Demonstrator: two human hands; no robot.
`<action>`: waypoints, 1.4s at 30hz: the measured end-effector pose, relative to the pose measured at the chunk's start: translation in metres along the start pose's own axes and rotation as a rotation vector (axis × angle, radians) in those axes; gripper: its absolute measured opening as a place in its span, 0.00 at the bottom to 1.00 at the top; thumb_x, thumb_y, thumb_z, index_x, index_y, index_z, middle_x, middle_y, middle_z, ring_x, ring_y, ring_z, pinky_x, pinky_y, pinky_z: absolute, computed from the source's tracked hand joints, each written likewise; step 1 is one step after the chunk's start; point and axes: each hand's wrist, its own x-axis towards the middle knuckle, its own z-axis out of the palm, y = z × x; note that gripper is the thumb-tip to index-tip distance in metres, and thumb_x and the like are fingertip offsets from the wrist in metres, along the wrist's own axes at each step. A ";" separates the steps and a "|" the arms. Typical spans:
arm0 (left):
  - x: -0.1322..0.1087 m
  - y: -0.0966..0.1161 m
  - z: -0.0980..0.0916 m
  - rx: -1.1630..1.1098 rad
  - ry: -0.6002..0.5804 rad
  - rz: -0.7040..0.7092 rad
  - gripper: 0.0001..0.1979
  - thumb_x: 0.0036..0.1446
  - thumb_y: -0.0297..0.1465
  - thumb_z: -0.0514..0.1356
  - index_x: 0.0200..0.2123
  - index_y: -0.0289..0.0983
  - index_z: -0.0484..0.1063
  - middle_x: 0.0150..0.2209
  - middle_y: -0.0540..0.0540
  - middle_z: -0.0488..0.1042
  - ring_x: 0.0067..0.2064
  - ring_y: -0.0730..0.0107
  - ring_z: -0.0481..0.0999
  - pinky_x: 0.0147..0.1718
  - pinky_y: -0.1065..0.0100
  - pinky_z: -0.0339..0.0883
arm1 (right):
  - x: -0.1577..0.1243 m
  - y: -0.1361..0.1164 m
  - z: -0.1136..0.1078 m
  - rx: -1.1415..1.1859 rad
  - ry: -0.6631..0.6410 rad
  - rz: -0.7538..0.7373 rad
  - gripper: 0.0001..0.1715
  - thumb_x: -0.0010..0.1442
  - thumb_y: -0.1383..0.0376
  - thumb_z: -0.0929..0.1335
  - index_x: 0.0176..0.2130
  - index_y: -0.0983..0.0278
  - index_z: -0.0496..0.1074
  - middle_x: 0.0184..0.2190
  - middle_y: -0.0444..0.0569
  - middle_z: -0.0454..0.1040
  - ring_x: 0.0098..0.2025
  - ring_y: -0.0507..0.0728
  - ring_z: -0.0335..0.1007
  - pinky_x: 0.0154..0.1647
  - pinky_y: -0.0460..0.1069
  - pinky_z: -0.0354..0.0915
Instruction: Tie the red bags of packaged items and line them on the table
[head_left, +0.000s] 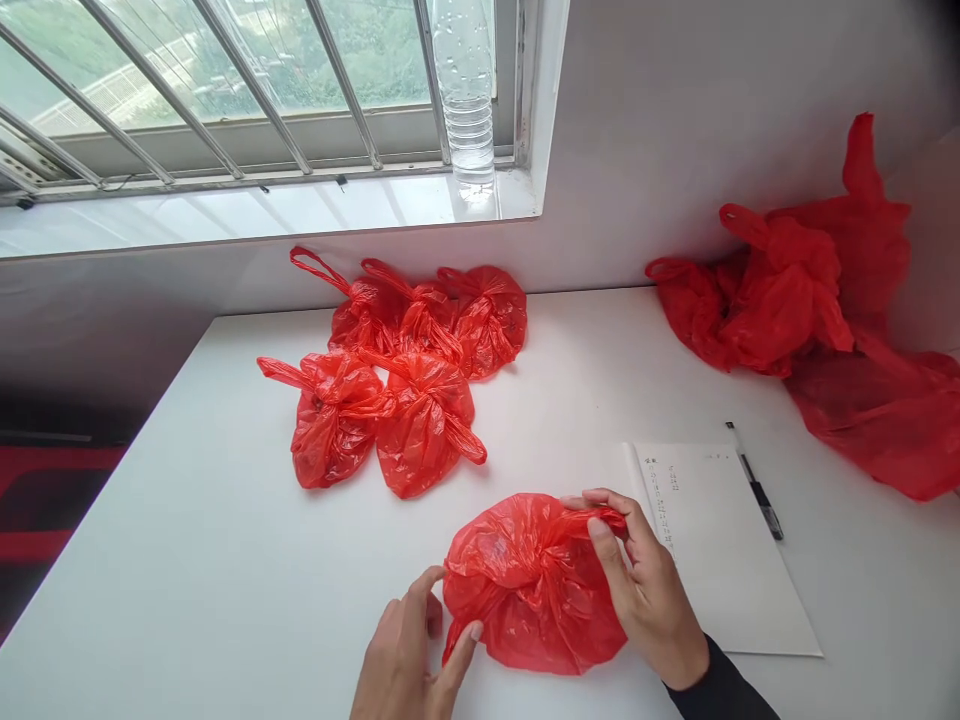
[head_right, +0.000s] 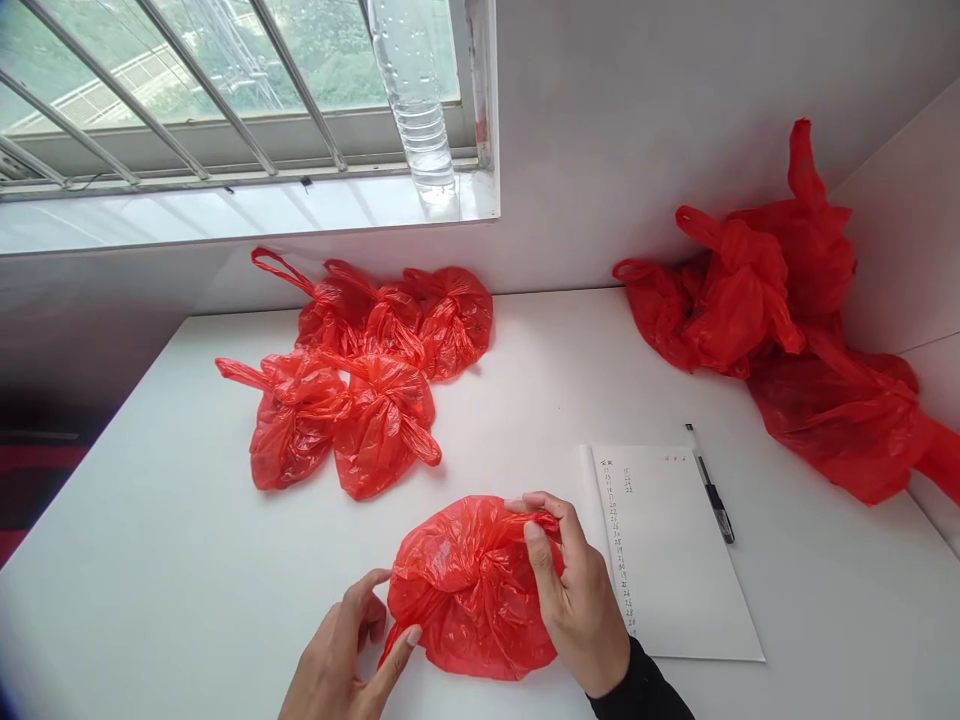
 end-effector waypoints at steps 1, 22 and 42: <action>0.000 0.000 -0.001 -0.001 -0.028 0.009 0.17 0.63 0.42 0.60 0.52 0.42 0.65 0.26 0.54 0.71 0.26 0.65 0.73 0.28 0.65 0.73 | 0.001 -0.002 -0.001 0.040 -0.002 0.038 0.19 0.72 0.52 0.59 0.57 0.55 0.63 0.58 0.52 0.74 0.61 0.60 0.69 0.59 0.57 0.70; -0.003 0.015 -0.008 -0.006 -0.157 -0.109 0.10 0.66 0.43 0.54 0.36 0.45 0.66 0.29 0.54 0.73 0.23 0.70 0.70 0.24 0.69 0.68 | 0.002 -0.020 -0.009 0.434 -0.075 0.203 0.29 0.65 0.48 0.68 0.61 0.55 0.65 0.53 0.53 0.77 0.52 0.61 0.75 0.53 0.54 0.72; -0.004 0.034 -0.021 -0.234 -0.034 -0.293 0.09 0.69 0.41 0.48 0.46 0.47 0.64 0.26 0.56 0.70 0.25 0.68 0.69 0.20 0.72 0.61 | 0.005 -0.003 -0.014 0.389 -0.107 0.142 0.25 0.67 0.49 0.66 0.58 0.58 0.67 0.51 0.53 0.77 0.51 0.60 0.74 0.52 0.53 0.69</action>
